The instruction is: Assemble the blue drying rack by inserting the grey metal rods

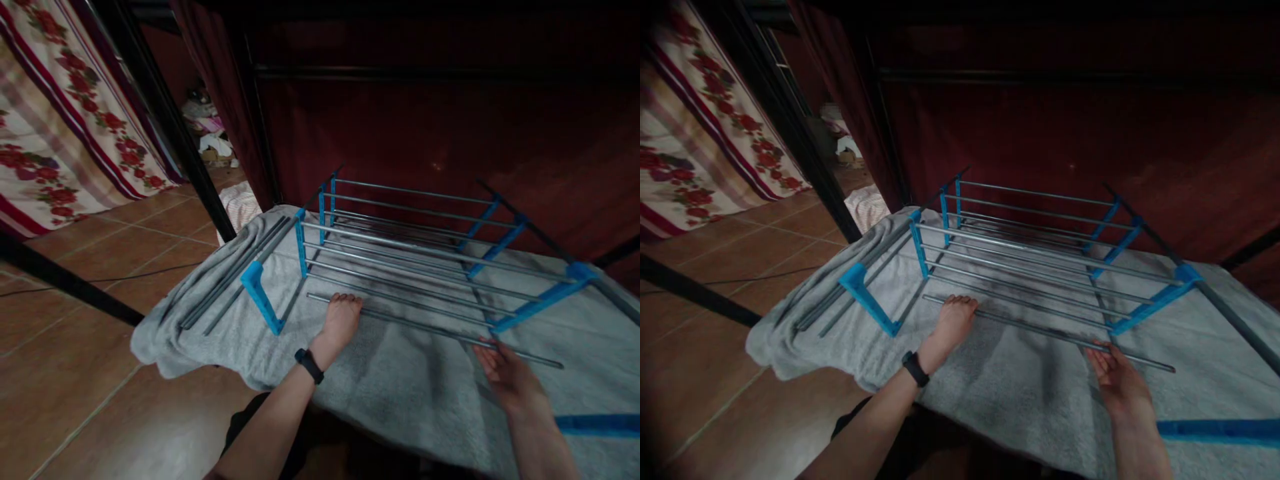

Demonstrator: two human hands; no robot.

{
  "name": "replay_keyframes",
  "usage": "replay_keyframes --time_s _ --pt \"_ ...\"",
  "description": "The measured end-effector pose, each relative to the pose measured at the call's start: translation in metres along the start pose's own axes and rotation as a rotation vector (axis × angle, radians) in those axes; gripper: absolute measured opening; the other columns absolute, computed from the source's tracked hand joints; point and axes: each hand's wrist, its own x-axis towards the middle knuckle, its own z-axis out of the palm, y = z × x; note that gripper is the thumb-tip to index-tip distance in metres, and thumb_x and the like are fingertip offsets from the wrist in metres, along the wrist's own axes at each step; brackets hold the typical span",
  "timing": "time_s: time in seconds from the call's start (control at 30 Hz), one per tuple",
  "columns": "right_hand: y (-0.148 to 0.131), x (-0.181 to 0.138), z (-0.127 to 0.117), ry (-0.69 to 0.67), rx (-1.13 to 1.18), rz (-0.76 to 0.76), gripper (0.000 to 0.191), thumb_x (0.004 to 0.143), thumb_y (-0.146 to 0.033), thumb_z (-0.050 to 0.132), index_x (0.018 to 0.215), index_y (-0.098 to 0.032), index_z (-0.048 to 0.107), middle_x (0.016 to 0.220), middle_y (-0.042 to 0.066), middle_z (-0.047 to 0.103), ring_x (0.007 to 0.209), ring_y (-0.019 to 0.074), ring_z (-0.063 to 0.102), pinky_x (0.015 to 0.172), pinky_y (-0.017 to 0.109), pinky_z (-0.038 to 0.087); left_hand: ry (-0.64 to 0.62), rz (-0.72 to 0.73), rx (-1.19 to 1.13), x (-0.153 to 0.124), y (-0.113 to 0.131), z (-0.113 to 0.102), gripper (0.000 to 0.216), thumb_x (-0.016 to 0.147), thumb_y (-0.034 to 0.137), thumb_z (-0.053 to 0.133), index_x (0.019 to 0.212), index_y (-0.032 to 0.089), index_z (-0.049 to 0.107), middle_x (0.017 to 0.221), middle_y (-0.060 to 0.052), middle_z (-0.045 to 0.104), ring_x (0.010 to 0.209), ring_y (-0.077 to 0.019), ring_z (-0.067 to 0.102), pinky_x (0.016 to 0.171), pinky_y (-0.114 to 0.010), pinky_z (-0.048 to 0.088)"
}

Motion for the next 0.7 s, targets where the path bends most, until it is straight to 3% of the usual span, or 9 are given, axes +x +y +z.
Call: replay_keyframes --time_s 0.2,0.37,0.57,0.7 --pt "-0.009 -0.001 0.007 0.086 0.103 0.001 0.015 0.085 -0.007 0.052 0.079 -0.017 0.062 0.081 0.002 0.067 0.072 0.0114 0.07 0.068 0.024 0.062 -0.007 -0.118 0.03 -0.006 -0.036 -0.005 0.025 0.089 0.01 0.049 0.1 0.019 0.069 0.105 -0.012 0.073 0.107 -0.0261 0.064 0.099 -0.041 0.04" --pt "-0.002 -0.012 0.02 0.077 0.199 -0.177 0.013 0.077 -0.006 0.065 0.079 -0.018 0.06 0.08 -0.001 0.069 0.072 0.0121 0.07 0.067 0.026 0.062 -0.073 -0.103 -0.015 -0.002 -0.048 -0.01 0.025 0.09 0.015 0.048 0.101 0.021 0.07 0.105 -0.01 0.075 0.106 -0.0264 0.065 0.097 -0.04 0.041" --pt "0.0 -0.026 0.039 -0.093 0.258 -0.24 0.024 0.069 -0.013 0.079 0.084 -0.02 0.061 0.081 -0.001 0.072 0.08 0.0141 0.072 0.074 0.027 0.061 -0.175 0.052 -0.094 0.01 -0.043 -0.007 0.021 0.091 0.024 0.052 0.101 0.022 0.071 0.106 -0.009 0.075 0.101 -0.0263 0.069 0.09 -0.036 0.046" --pt "-0.002 -0.029 0.045 -0.166 0.263 -0.228 0.018 0.074 -0.017 0.075 0.088 -0.02 0.064 0.084 0.001 0.073 0.083 0.0143 0.072 0.075 0.026 0.061 -0.135 0.107 -0.102 0.014 -0.043 0.0 0.026 0.094 0.028 0.048 0.105 0.023 0.071 0.107 -0.01 0.076 0.099 -0.0257 0.07 0.088 -0.035 0.048"
